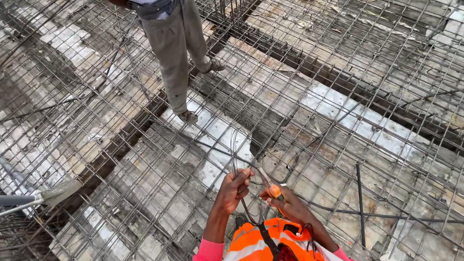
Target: The person uses pliers to twist wire ties around the intersections of a steel rebar grid. Another worker is visible nearby, occasionally measuring the structure with a tape measure.
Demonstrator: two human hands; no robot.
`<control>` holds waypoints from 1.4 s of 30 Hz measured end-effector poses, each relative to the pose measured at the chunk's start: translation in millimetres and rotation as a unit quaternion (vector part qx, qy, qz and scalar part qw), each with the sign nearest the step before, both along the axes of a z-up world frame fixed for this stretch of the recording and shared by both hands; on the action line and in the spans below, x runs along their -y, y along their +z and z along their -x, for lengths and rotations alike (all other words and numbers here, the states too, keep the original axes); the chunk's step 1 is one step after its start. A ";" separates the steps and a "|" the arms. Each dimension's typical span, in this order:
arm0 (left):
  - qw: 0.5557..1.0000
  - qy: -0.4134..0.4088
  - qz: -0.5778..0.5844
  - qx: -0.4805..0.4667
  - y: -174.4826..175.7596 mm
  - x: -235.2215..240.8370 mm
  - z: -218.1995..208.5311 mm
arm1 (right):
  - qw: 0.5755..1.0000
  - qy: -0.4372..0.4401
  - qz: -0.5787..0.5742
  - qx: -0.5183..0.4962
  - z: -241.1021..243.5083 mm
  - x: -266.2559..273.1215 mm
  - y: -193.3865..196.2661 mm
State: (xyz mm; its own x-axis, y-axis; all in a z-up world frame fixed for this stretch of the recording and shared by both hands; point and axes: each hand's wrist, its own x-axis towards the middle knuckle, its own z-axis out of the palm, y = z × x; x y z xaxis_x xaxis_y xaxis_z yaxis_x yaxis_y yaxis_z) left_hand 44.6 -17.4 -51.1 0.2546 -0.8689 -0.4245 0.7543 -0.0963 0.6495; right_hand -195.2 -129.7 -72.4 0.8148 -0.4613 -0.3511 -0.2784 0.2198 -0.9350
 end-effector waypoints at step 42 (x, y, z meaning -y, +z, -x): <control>0.994 0.094 -0.042 -0.042 -41.1 -11.1 -19.7 | 0.930 0.076 0.223 -0.282 -19.8 -7.2 43.7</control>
State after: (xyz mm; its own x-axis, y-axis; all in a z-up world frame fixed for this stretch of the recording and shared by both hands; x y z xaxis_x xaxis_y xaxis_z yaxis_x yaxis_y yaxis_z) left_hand 64.3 -6.2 -92.3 0.3694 -0.7701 -0.5200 0.8154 0.0003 0.5789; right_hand -175.4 -122.4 -28.7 0.6277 -0.5574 -0.5434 -0.7477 -0.2376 -0.6200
